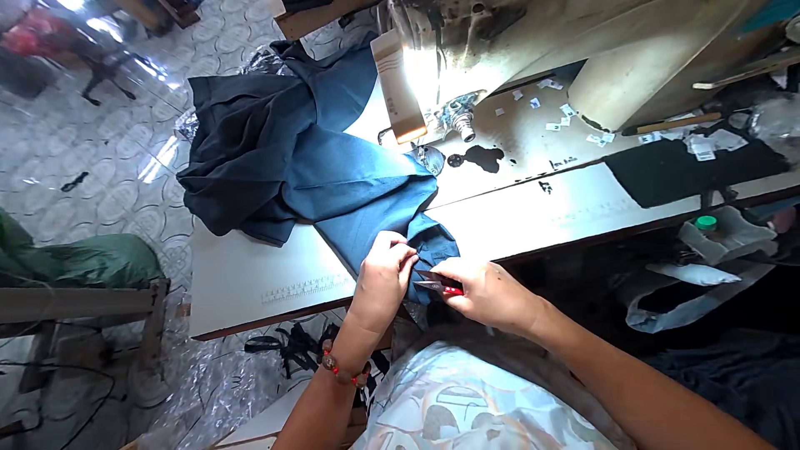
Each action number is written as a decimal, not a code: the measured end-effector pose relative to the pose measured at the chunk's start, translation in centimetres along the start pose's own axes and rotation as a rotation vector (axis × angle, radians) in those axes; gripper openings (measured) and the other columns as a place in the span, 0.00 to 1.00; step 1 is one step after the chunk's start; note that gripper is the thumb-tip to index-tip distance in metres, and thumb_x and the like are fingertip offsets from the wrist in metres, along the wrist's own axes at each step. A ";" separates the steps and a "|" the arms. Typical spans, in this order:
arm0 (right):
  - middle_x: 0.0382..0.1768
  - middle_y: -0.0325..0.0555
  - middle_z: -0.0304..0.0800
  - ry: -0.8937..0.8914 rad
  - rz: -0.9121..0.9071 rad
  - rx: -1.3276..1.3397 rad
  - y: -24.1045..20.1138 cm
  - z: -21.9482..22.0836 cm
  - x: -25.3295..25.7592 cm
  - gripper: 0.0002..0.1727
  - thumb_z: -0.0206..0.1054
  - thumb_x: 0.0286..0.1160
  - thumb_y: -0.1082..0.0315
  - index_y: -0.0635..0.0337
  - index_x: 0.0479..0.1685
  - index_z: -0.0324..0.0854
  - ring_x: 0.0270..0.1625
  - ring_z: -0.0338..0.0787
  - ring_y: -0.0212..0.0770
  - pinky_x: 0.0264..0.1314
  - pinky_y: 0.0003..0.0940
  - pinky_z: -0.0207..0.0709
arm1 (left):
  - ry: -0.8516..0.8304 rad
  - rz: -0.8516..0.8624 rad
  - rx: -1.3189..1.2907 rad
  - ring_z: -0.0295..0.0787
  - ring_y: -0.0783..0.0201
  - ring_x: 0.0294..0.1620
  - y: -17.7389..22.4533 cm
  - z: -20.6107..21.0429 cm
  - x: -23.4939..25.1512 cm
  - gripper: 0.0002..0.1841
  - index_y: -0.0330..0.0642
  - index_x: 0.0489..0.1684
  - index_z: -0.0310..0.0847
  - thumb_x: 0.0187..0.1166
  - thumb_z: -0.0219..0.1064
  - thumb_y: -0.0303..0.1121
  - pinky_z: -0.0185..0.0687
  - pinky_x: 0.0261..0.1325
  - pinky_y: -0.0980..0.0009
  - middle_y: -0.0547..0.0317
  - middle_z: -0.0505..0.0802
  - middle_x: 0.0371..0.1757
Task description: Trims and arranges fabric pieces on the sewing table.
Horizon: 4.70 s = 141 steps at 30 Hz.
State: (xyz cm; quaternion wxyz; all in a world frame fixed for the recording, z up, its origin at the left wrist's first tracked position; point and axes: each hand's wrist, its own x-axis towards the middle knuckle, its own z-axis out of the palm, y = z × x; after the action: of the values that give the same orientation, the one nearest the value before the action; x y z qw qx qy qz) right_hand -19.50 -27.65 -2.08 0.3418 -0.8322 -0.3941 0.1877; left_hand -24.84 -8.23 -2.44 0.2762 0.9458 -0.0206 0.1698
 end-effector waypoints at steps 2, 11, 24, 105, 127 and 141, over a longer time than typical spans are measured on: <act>0.42 0.48 0.93 -0.025 0.017 0.033 0.0 -0.4 0.1 0.11 0.71 0.72 0.66 0.59 0.50 0.90 0.46 0.92 0.48 0.49 0.52 0.84 | -0.016 0.046 0.020 0.92 0.57 0.46 -0.2 0.0 0.1 0.01 0.34 0.34 0.89 0.73 0.73 0.22 0.90 0.52 0.64 0.47 0.91 0.47; 0.23 0.33 0.78 0.036 0.121 0.244 -0.1 -1.6 0.8 0.18 0.66 0.80 0.45 0.50 0.40 0.86 0.26 0.78 0.28 0.30 0.30 0.73 | -0.150 -0.067 -0.238 0.88 0.67 0.53 -1.1 -2.1 -0.1 0.08 0.34 0.41 0.85 0.86 0.60 0.27 0.85 0.59 0.70 0.52 0.90 0.51; 0.27 0.45 0.85 -0.062 0.173 -0.373 -3.5 -2.4 1.9 0.16 0.62 0.86 0.52 0.55 0.44 0.84 0.35 0.90 0.49 0.32 0.48 0.77 | 0.010 0.013 -0.141 0.86 0.61 0.63 -0.4 -0.4 -1.0 0.09 0.35 0.35 0.83 0.85 0.61 0.28 0.85 0.62 0.70 0.44 0.84 0.65; 0.28 0.44 0.88 0.066 0.051 -0.068 0.0 -5.1 1.3 0.11 0.72 0.78 0.58 0.55 0.46 0.89 0.31 0.88 0.45 0.34 0.52 0.80 | 0.096 -0.272 -0.991 0.91 0.74 0.37 1.1 -3.3 -2.7 0.10 0.55 0.37 0.80 0.90 0.56 0.38 0.91 0.53 0.68 0.72 0.90 0.32; 0.64 0.47 0.93 0.162 -0.611 0.003 -0.8 5.8 3.2 0.17 0.73 0.55 0.76 0.49 0.45 0.94 0.67 0.91 0.52 0.63 0.53 0.87 | -0.876 0.218 -0.630 0.96 0.63 0.44 -0.5 -12.5 -3.4 0.18 0.34 0.59 0.89 0.81 0.68 0.39 0.92 0.53 0.62 0.51 0.97 0.48; 0.82 0.54 0.75 0.058 -0.334 -0.088 -2.1 -0.7 3.9 0.35 0.74 0.71 0.62 0.43 0.84 0.74 0.81 0.79 0.51 0.80 0.51 0.75 | -0.605 -0.480 0.379 0.91 0.33 0.54 -0.2 -11.6 -3.9 0.46 0.38 0.81 0.74 0.72 0.67 0.69 0.85 0.53 0.38 0.30 0.89 0.59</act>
State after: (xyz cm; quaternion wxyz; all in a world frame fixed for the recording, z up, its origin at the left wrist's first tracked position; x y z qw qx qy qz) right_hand -17.77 -23.94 -0.26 0.3429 -0.7743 -0.5248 0.0868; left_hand -32.06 -2.15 5.29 0.1108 0.9649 0.1516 -0.1835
